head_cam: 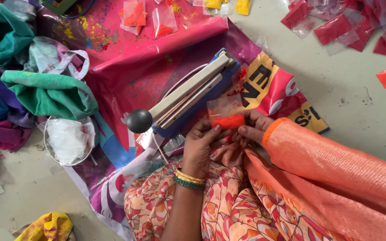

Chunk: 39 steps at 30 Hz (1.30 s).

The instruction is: The person seals small plastic packets containing colored powder using a manual heat sealer.

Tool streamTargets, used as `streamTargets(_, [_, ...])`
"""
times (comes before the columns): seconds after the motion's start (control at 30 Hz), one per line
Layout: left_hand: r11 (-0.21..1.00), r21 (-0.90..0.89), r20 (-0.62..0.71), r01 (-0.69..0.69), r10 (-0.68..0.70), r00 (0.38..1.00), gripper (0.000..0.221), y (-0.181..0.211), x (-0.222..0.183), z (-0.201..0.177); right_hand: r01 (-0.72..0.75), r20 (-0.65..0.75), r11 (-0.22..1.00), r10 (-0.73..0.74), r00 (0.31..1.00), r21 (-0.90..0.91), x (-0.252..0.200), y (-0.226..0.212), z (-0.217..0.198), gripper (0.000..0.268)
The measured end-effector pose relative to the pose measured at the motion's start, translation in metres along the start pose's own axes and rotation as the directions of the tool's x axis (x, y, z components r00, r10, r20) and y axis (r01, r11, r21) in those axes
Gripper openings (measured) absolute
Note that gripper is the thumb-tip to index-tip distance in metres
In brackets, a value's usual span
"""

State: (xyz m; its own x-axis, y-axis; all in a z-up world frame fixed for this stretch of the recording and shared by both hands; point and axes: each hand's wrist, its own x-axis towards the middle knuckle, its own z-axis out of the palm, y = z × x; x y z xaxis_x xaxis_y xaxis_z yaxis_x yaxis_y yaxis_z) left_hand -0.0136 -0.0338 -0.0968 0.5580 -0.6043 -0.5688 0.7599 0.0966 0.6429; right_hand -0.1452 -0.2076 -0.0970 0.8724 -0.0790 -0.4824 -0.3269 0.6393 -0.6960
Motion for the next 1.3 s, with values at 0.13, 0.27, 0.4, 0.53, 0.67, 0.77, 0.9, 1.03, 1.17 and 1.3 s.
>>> streamTargets(0.13, [0.996,0.091,0.062,0.016,-0.022,0.998,0.020,0.003,0.003,0.014,0.119,-0.124,0.992,-0.123,0.985,-0.039,0.013,0.001,-0.011,0.022])
streamTargets(0.27, [0.987,0.130,0.148,-0.090,0.071,0.986,0.015,-0.006,0.007,0.013,0.144,-0.181,0.989,-0.137,0.974,0.031,0.007,-0.011,0.003,0.009])
streamTargets(0.4, [0.942,0.272,0.208,-0.199,0.144,0.967,0.009,-0.005,0.006,0.022,0.156,-0.143,0.983,-0.168,0.975,-0.096,0.002,-0.005,-0.002,0.011])
streamTargets(0.53, [0.918,0.314,0.256,-0.244,0.166,0.952,0.009,-0.015,0.012,0.014,0.056,-0.184,0.950,-0.117,0.976,-0.307,0.007,0.004,-0.015,0.015])
streamTargets(0.67, [0.927,0.308,0.236,-0.215,0.145,0.961,0.010,-0.017,0.012,0.016,0.086,-0.149,0.860,-0.184,0.972,-0.504,0.007,-0.001,-0.042,0.015])
streamTargets(0.77, [0.910,0.360,0.166,-0.205,0.154,0.974,0.010,-0.011,0.012,0.020,0.243,-0.007,0.740,-0.317,0.948,-0.628,0.000,-0.011,-0.073,0.014])
streamTargets(0.9, [0.912,0.338,-0.091,-0.233,0.278,0.956,0.011,-0.001,0.021,0.004,0.274,-0.054,0.640,-0.444,0.894,-0.718,-0.024,-0.048,-0.109,0.016])
streamTargets(1.03, [0.904,0.253,-0.076,-0.346,0.375,0.924,0.017,-0.012,0.034,-0.013,0.035,-0.214,0.344,-0.658,0.722,-0.938,-0.047,-0.060,-0.192,0.017])
streamTargets(1.17, [0.911,0.295,-0.050,-0.289,0.317,0.947,0.021,-0.010,0.029,0.000,-0.059,-0.152,0.158,-0.681,0.716,-0.986,-0.012,0.080,-0.163,0.023])
streamTargets(1.3, [0.913,0.300,0.010,-0.276,0.287,0.958,0.027,-0.001,0.027,0.011,-0.156,-0.093,-0.027,-0.700,0.708,-0.987,0.007,0.099,-0.094,0.028])
